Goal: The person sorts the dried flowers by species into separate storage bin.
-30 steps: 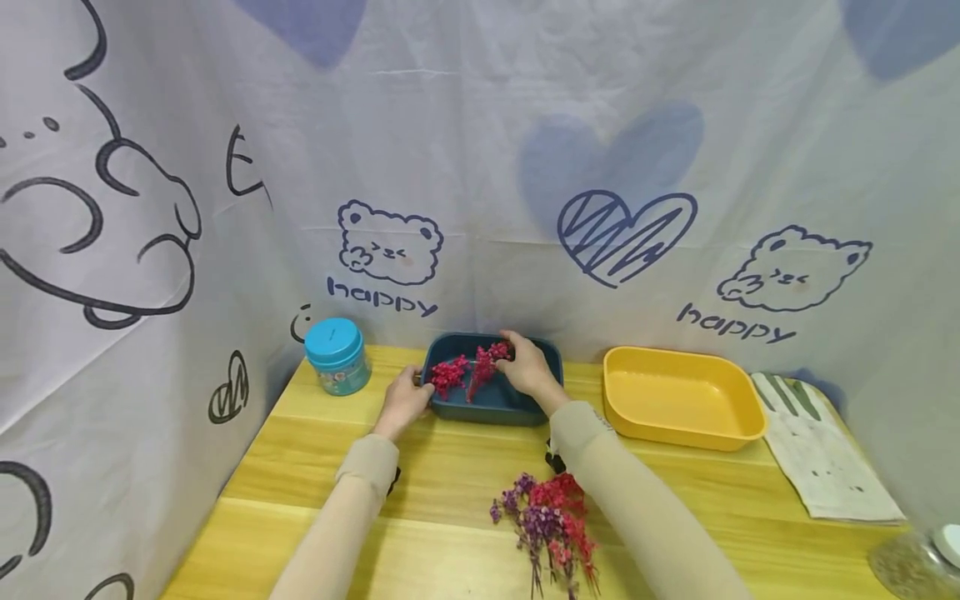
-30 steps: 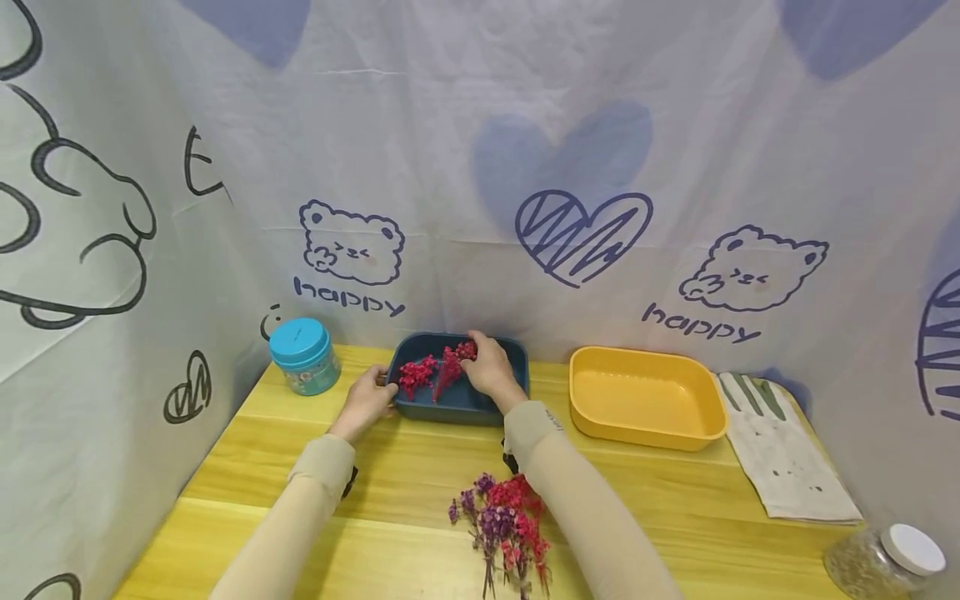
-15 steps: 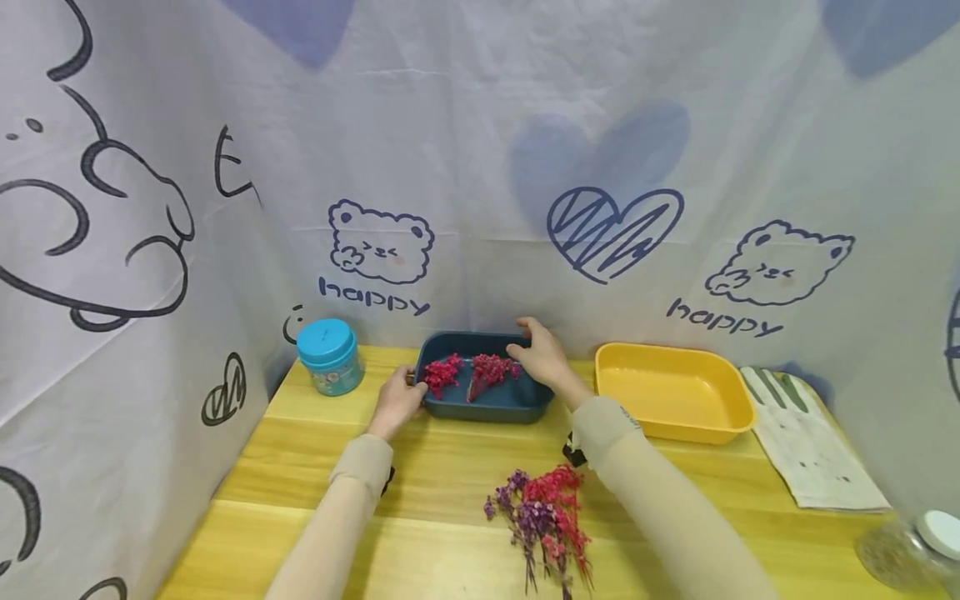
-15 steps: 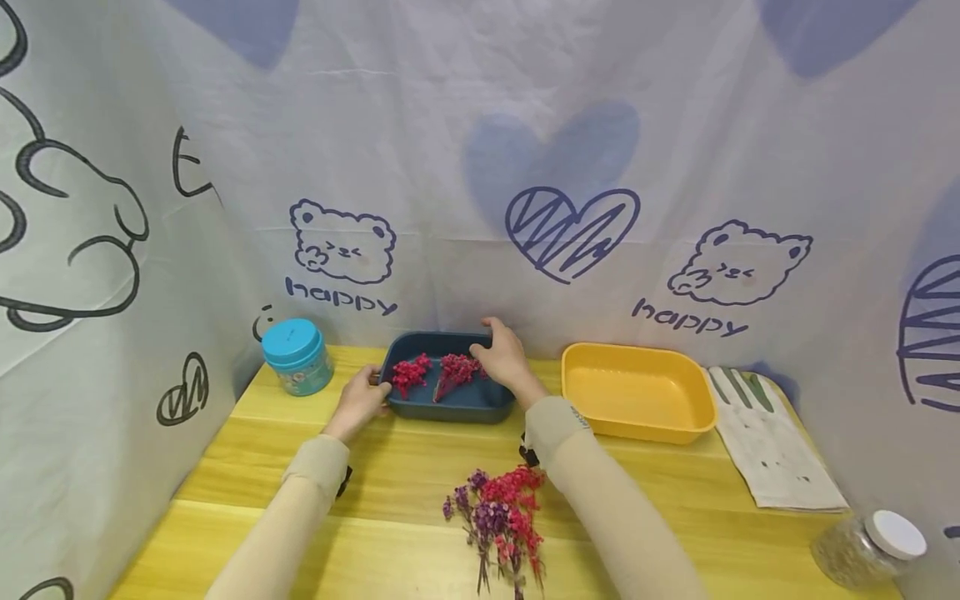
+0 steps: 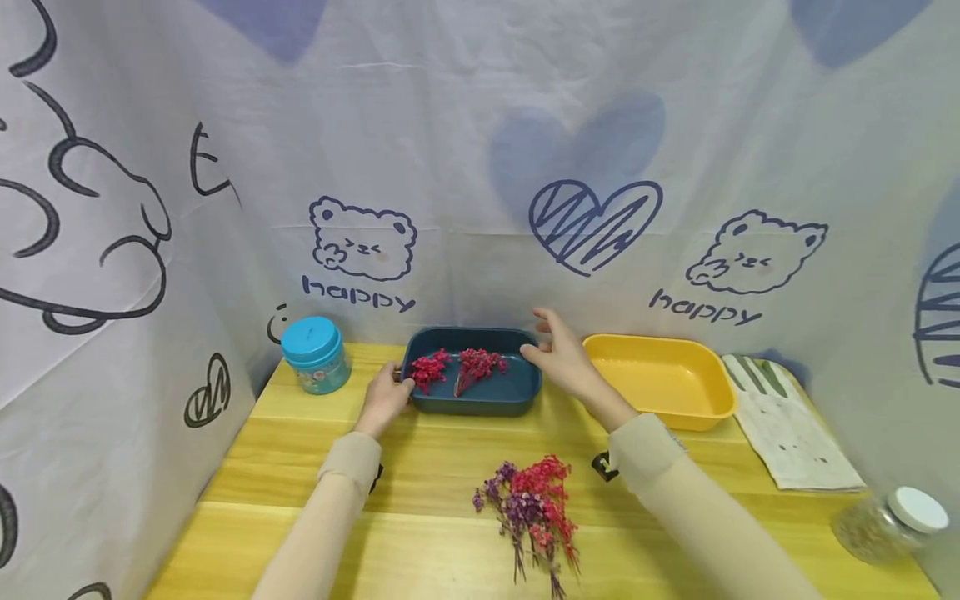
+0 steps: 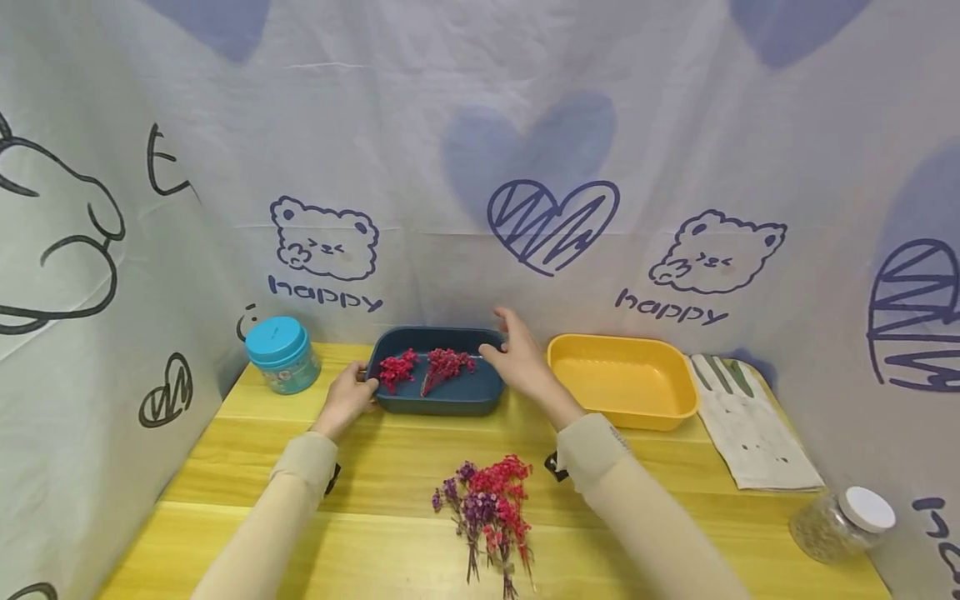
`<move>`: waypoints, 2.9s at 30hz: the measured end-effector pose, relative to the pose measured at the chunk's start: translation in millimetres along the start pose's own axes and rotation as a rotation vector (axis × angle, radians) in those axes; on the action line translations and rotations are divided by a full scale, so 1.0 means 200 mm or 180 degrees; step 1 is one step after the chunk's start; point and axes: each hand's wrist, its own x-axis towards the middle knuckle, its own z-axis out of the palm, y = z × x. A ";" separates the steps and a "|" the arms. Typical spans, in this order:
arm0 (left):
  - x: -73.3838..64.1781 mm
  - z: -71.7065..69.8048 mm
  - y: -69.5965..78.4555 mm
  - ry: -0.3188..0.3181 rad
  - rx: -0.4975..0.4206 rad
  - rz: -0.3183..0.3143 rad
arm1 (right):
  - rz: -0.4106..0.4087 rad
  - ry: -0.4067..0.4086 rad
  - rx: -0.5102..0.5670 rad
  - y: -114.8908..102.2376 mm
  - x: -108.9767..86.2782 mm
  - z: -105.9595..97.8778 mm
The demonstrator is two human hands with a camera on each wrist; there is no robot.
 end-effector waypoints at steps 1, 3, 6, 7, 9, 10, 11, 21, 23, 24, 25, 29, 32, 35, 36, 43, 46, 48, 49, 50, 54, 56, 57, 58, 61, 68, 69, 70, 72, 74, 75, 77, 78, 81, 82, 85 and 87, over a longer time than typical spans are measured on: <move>0.00 0.00 0.00 0.0002 0.0002 0.0001 | -0.0004 -0.0006 0.0005 0.00 -0.02 0.00; 0.00 0.00 0.00 0.0003 0.0012 0.0004 | -0.0009 -0.0039 0.0007 0.02 -0.06 -0.01; 0.00 -0.01 -0.01 0.0015 0.0006 -0.0004 | 0.0010 -0.0101 0.0007 0.04 -0.13 -0.01; 0.00 -0.01 -0.01 0.0015 0.0007 -0.0009 | 0.0011 -0.0140 -0.0016 0.05 -0.15 -0.01; 0.00 -0.01 -0.02 0.0015 0.0003 -0.0014 | 0.0020 -0.0230 -0.0076 0.07 -0.20 -0.01; 0.00 -0.01 -0.02 0.0014 0.0007 -0.0016 | 0.0023 -0.0280 -0.0104 0.08 -0.23 -0.02; 0.00 -0.02 -0.02 0.0017 0.0011 -0.0014 | 0.0031 -0.0337 -0.0132 0.09 -0.25 -0.02; 0.00 -0.02 -0.01 -0.0006 0.0059 -0.0016 | -0.0085 -0.0881 -0.0199 0.18 -0.49 -0.03; 0.01 -0.02 -0.02 -0.0013 0.0058 -0.0016 | -0.0109 -0.1061 -0.0210 0.20 -0.53 -0.03; 0.01 -0.02 -0.02 -0.0015 0.0052 -0.0014 | -0.0100 -0.1166 -0.0200 0.21 -0.55 -0.02; 0.01 -0.02 -0.02 -0.0015 0.0050 -0.0013 | -0.0114 -0.1261 -0.0211 0.21 -0.57 -0.02; 0.01 -0.01 -0.02 -0.0017 0.0048 -0.0002 | -0.0095 -0.1521 -0.0304 0.25 -0.62 0.01; 0.01 -0.01 -0.01 -0.0020 0.0053 -0.0004 | -0.0065 -0.1584 -0.0405 0.27 -0.64 0.03; 0.01 0.00 -0.01 -0.0023 0.0053 -0.0005 | -0.0042 -0.1620 -0.0468 0.30 -0.66 0.05; 0.01 0.00 -0.01 -0.0023 0.0054 -0.0002 | -0.0021 -0.1632 -0.0444 0.31 -0.66 0.06; 0.01 0.02 -0.01 -0.0023 0.0037 0.0014 | 0.0034 -0.1636 -0.0299 0.36 -0.67 0.09; 0.01 0.02 -0.01 -0.0026 0.0028 0.0010 | 0.0123 -0.1580 -0.0224 0.38 -0.67 0.11; 0.01 0.02 -0.01 -0.0034 0.0018 0.0001 | 0.0217 -0.1555 -0.0067 0.38 -0.67 0.12; 0.02 0.02 -0.01 -0.0034 0.0019 -0.0001 | 0.0268 -0.1552 0.0040 0.39 -0.67 0.12; 0.02 0.02 -0.02 -0.0034 0.0024 -0.0003 | 0.0292 -0.1546 0.0124 0.39 -0.67 0.12; 0.02 0.02 -0.01 -0.0034 0.0017 -0.0013 | 0.0302 -0.1524 0.0417 0.38 -0.67 0.10; 0.02 0.02 -0.01 -0.0028 0.0011 -0.0016 | 0.0252 -0.1477 0.0367 0.37 -0.67 0.08; 0.02 0.01 -0.01 -0.0027 0.0007 -0.0015 | 0.0234 -0.1458 0.0347 0.36 -0.67 0.07; 0.02 0.01 -0.01 -0.0025 0.0005 -0.0012 | 0.0220 -0.1443 0.0346 0.36 -0.67 0.06; 0.02 0.01 -0.02 -0.0022 0.0018 -0.0009 | 0.0219 -0.1467 0.0433 0.35 -0.66 0.04; 0.02 0.01 -0.02 -0.0019 0.0030 -0.0005 | 0.0254 -0.1726 0.1206 0.36 -0.64 -0.04; 0.01 0.01 -0.02 -0.0020 0.0023 0.0000 | 0.0266 -0.1744 0.1294 0.37 -0.64 -0.05; 0.01 0.01 -0.02 -0.0020 0.0016 0.0002 | 0.0273 -0.1752 0.1362 0.37 -0.63 -0.06; 0.01 0.01 -0.01 -0.0022 0.0004 -0.0003 | 0.0297 -0.1733 0.1413 0.38 -0.62 -0.08; 0.00 0.01 -0.01 -0.0032 0.0004 -0.0007 | 0.0308 -0.1696 0.1437 0.38 -0.62 -0.10; 0.00 0.01 -0.01 -0.0028 0.0008 -0.0014 | 0.0314 -0.1673 0.1442 0.38 -0.62 -0.11; 0.00 0.01 -0.01 -0.0024 0.0018 -0.0012 | 0.0310 -0.1608 0.1427 0.37 -0.61 -0.11; 0.00 0.01 -0.01 -0.0023 0.0019 -0.0008 | 0.0298 -0.1573 0.1406 0.36 -0.61 -0.12; 0.01 0.01 -0.01 -0.0008 0.0024 -0.0006 | 0.0256 -0.1462 0.1313 0.34 -0.59 -0.13; 0.01 0.01 -0.01 -0.0013 0.0020 0.0000 | 0.0239 -0.1418 0.1277 0.33 -0.58 -0.13; 0.00 0.02 -0.01 -0.0031 0.0018 -0.0004 | 0.0219 -0.1287 0.1171 0.29 -0.55 -0.15; 0.00 0.02 -0.01 -0.0052 0.0012 -0.0003 | 0.0210 -0.1203 0.1105 0.26 -0.52 -0.15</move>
